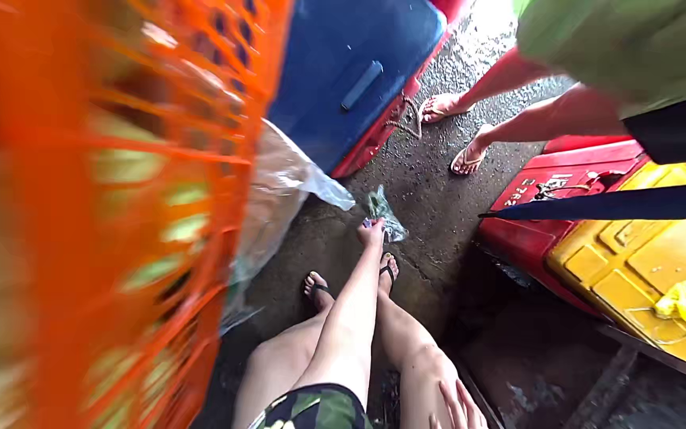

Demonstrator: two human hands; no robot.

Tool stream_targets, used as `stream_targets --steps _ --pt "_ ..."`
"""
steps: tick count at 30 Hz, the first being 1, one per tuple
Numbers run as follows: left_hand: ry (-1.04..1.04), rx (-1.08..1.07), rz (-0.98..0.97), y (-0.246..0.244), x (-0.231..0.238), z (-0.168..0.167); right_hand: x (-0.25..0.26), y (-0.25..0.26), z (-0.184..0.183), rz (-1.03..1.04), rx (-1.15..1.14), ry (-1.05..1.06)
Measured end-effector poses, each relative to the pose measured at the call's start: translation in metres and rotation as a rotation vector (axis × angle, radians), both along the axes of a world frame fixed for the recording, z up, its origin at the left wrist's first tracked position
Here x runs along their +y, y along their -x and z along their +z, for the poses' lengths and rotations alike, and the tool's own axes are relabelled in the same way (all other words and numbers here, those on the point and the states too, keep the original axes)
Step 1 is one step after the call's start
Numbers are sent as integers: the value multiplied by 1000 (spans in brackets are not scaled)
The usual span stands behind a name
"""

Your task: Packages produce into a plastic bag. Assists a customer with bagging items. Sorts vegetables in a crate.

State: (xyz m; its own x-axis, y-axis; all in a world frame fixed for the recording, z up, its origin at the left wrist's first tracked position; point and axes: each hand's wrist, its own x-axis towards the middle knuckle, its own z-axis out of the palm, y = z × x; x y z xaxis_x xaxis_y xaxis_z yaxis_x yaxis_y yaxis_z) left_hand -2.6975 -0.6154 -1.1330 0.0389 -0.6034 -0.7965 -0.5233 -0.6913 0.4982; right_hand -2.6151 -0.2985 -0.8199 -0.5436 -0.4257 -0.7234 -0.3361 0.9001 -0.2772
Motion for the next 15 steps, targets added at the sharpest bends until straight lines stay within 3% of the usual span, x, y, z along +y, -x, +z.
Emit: stream_targets --steps 3,6,8,9,11,15 --pt "68 122 -37 -21 24 135 -5 9 12 -233 -41 59" --pt "145 374 -265 -46 53 298 -48 42 54 -1002 -239 317" --pt "229 483 -524 -66 59 403 -98 80 105 -1236 -479 362" --pt "327 533 -649 -77 62 447 -122 93 137 -1174 -567 358" --pt "476 640 -841 -100 66 510 -159 102 195 -859 -675 330" --pt "499 666 -1105 -156 59 574 -212 67 253 -431 -769 230"
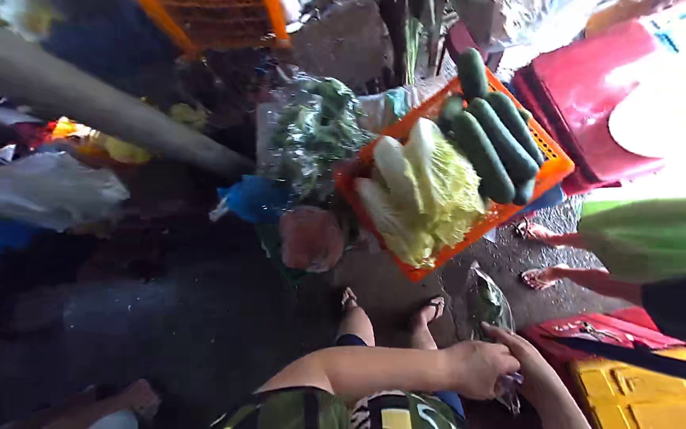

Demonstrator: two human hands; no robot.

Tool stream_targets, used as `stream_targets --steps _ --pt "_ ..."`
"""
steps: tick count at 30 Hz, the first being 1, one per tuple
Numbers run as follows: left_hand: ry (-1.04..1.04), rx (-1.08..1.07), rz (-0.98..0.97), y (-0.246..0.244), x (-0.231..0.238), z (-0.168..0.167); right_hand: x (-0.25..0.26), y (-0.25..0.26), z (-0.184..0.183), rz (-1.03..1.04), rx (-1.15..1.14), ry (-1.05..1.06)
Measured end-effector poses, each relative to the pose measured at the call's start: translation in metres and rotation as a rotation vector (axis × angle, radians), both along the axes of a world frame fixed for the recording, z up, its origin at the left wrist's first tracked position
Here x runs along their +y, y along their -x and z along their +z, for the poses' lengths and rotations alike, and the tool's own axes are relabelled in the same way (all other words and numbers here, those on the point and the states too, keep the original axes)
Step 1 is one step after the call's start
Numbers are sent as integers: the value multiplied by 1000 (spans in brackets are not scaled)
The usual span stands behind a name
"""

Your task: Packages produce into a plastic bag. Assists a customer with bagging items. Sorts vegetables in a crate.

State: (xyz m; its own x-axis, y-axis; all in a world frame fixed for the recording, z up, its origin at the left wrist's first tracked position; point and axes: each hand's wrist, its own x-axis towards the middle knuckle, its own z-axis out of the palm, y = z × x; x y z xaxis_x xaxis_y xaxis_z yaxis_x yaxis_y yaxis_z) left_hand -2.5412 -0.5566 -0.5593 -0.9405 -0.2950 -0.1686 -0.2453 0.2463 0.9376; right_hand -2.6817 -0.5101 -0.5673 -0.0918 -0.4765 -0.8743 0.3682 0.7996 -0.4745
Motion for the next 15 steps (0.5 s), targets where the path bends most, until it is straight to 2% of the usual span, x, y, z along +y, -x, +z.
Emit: stream_targets --steps 3,5,7,9,11,13,15 --pt "15 -21 -21 -64 -20 26 -19 -53 16 230 0 -44" --pt "21 -1 81 -125 -33 41 -23 -97 14 441 44 22" --pt "25 18 231 -200 -45 55 -36 -147 23 671 188 94" --pt "-1 -34 350 -281 -55 64 -58 -203 57 810 389 259" --pt "-82 -201 441 -356 -55 65 -88 -256 87 885 561 505" --pt "-173 -384 471 -412 -51 60 -129 -302 84 981 649 616" --pt "-224 -490 520 -447 -44 48 -166 -333 49 1165 774 590"
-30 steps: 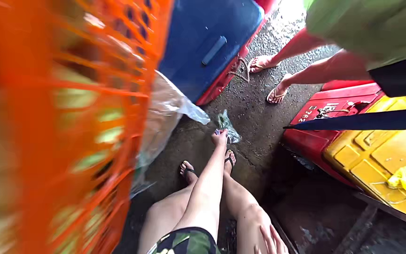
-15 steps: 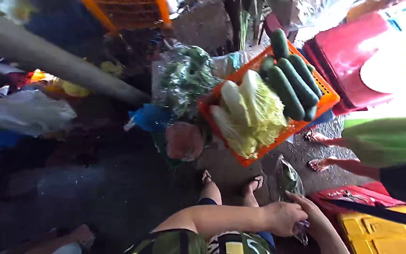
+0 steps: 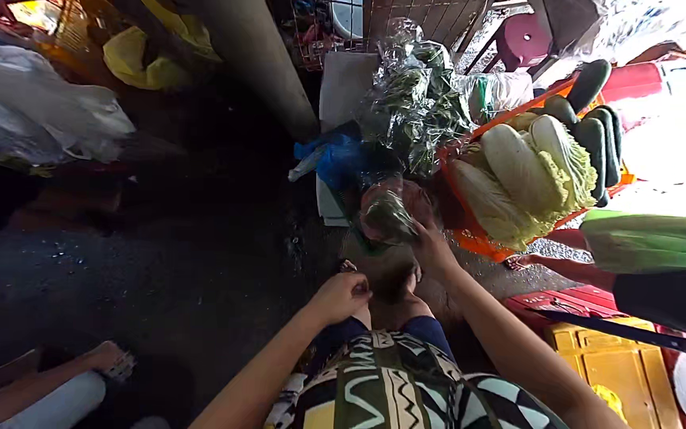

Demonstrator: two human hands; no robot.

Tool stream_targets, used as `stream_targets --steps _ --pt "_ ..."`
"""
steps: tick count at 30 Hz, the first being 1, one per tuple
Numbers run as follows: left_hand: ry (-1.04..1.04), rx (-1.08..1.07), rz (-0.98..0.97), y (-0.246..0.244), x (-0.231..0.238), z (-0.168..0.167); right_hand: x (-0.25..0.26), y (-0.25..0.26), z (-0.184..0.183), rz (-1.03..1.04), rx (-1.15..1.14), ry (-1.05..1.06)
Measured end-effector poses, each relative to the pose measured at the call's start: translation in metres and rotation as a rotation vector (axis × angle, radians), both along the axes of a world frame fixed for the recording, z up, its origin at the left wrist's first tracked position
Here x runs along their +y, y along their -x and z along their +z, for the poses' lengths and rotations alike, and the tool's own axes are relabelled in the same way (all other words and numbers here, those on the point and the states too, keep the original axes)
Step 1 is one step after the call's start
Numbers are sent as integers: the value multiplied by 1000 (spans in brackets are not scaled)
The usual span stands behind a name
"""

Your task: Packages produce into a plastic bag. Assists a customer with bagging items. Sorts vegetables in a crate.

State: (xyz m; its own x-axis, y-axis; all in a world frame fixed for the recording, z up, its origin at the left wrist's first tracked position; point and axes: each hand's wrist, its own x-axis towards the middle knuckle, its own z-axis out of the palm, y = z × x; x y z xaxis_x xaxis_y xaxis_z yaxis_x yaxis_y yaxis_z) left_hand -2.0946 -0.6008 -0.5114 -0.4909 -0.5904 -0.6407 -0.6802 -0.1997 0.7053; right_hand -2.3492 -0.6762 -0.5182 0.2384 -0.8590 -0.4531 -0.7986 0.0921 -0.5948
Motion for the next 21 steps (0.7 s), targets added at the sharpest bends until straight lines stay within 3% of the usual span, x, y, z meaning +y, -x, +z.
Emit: stream_targets --steps 3,7,12,15,18,21 --pt "-54 -109 37 -29 11 -16 -11 -4 -43 38 315 -131" --pt "-84 -172 80 -52 27 -29 26 34 -11 -82 504 -295" --pt "-113 -292 92 -45 24 -22 6 24 68 -106 346 -66" --pt "-92 -318 127 -29 15 -16 -26 -3 35 8 228 -4" --pt "-64 -299 151 -20 14 -10 -18 6 -12 114 347 -162" --pt "-62 -316 235 -35 30 -10 0 33 18 70 393 -373"
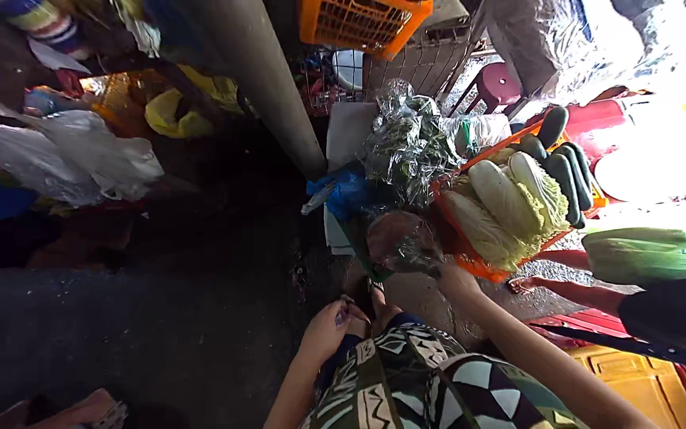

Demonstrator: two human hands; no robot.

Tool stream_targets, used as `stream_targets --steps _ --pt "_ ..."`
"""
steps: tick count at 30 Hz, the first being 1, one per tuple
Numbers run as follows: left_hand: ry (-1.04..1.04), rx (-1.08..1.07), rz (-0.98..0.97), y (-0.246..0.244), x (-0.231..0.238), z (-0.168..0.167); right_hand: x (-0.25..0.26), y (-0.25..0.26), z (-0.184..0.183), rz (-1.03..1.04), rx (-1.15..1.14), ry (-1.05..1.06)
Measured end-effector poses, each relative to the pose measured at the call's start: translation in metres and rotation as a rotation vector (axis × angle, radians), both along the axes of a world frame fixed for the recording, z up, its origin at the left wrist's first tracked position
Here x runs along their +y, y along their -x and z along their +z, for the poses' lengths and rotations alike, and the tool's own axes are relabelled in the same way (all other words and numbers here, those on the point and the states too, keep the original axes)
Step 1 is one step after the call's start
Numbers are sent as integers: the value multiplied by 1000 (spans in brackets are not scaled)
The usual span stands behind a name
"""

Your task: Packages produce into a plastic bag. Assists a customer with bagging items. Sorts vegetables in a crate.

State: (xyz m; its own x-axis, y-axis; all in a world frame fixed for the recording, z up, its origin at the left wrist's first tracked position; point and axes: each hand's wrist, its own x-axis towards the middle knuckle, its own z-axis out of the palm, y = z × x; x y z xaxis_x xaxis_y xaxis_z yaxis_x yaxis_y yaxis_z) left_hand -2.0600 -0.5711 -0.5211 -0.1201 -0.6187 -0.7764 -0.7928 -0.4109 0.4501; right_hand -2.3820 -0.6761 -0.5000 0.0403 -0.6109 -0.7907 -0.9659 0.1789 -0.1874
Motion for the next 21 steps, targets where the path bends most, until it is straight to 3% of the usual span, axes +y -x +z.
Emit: stream_targets --steps 2,5,9,12,15,21 --pt "-28 -54 37 -15 17 -4 -8 17 45 -118 -92 33" --pt "-57 -123 87 -34 38 -5 -51 19 98 -385 -348 294" --pt "-4 -136 144 -43 53 3 -133 -21 92 -620 -525 562" --pt "6 -126 166 -53 62 9 -174 -65 64 -595 -371 449" --pt "15 -125 224 -73 80 10 -178 -95 44 -521 -255 273" --pt "130 -147 393 -142 134 14 -134 -131 83 -498 3 338"
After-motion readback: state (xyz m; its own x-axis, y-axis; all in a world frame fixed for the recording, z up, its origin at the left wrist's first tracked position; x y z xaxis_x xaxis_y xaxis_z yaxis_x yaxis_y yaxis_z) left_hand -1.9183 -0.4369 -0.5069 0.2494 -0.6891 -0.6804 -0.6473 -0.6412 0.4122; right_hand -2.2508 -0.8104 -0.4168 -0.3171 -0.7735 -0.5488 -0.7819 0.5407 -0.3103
